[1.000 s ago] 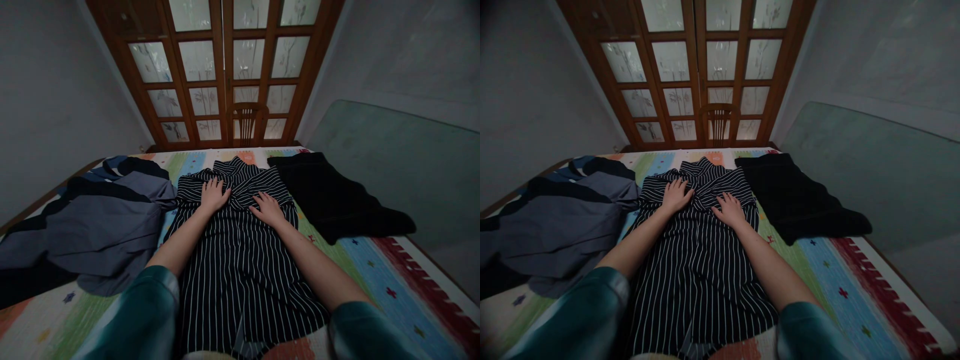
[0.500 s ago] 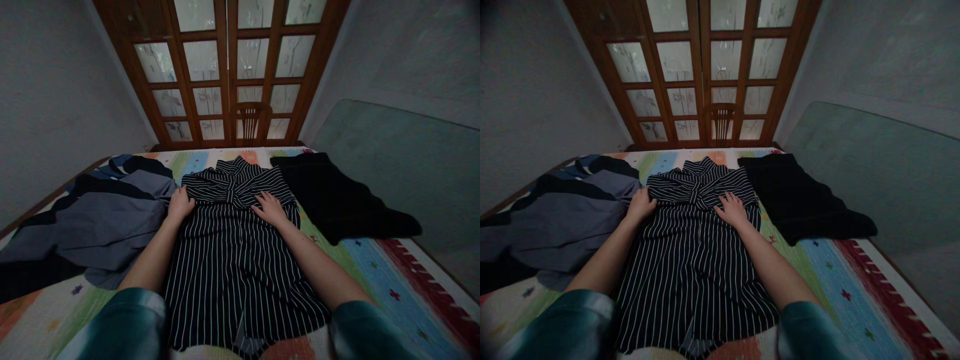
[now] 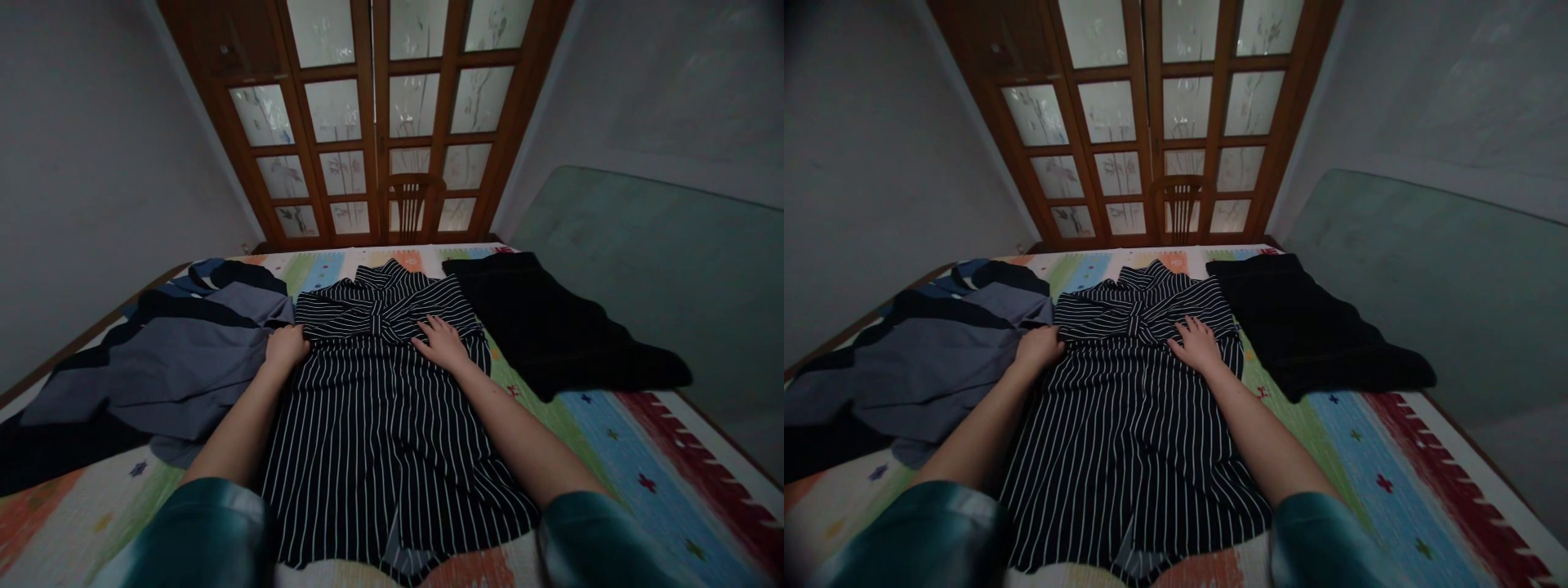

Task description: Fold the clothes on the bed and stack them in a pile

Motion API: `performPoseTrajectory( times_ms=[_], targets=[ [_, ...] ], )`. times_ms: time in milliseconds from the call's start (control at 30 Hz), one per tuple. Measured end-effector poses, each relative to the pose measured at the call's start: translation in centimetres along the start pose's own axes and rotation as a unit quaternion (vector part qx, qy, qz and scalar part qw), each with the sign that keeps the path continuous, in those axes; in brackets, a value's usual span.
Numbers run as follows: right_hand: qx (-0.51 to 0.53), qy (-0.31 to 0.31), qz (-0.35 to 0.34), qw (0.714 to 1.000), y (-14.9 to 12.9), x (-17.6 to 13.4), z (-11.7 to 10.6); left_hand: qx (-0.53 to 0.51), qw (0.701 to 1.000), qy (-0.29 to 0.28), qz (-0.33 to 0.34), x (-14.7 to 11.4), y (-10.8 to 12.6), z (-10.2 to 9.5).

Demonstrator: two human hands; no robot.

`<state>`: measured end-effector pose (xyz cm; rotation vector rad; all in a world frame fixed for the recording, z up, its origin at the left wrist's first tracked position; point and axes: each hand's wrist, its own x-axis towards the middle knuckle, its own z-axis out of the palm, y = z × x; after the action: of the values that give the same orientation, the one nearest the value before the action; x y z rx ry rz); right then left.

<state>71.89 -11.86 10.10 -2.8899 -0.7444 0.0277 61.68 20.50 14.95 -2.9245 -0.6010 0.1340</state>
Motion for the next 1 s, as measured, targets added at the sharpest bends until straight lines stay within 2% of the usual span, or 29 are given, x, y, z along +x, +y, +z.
performPoseTrajectory(
  times_ms=[67,133,233,333,433,567,633,700,800,1000],
  targets=[
    [0.001,0.001,0.001,1.0,0.0,0.0,-0.1,0.01,0.998,-0.049,0.029,-0.6,0.4,-1.8],
    [0.003,0.002,0.003,1.0,-0.1,0.0,-0.1,0.005,0.997,-0.061,0.052,-1.2,1.3,-3.6],
    [0.005,0.002,0.003,1.0,-0.1,-0.1,-0.2,-0.023,0.998,-0.012,0.064,-1.3,3.1,-5.9],
    [0.007,0.003,0.0,1.0,-0.1,-0.1,-0.2,-0.063,0.996,0.043,0.055,0.3,5.3,-6.6],
    [0.009,0.007,-0.001,1.0,0.0,0.0,-0.1,-0.108,0.993,0.047,0.024,3.0,7.2,-5.3],
    [0.009,0.012,-0.002,1.0,0.2,0.1,0.2,-0.129,0.99,-0.023,-0.052,5.5,8.5,-1.2],
    [0.012,0.013,-0.004,1.0,0.3,0.2,0.3,-0.127,0.99,-0.034,-0.06,5.9,8.4,0.9],
    [0.013,0.013,-0.005,1.0,0.3,0.2,0.3,-0.126,0.991,-0.026,-0.038,6.1,8.0,2.3],
    [0.016,0.011,-0.005,1.0,0.3,0.1,0.2,-0.124,0.992,-0.02,-0.005,6.5,6.9,3.1],
    [0.015,0.002,-0.007,1.0,0.4,0.1,0.2,-0.121,0.992,0.006,0.037,8.0,4.6,2.9]
  ],
)
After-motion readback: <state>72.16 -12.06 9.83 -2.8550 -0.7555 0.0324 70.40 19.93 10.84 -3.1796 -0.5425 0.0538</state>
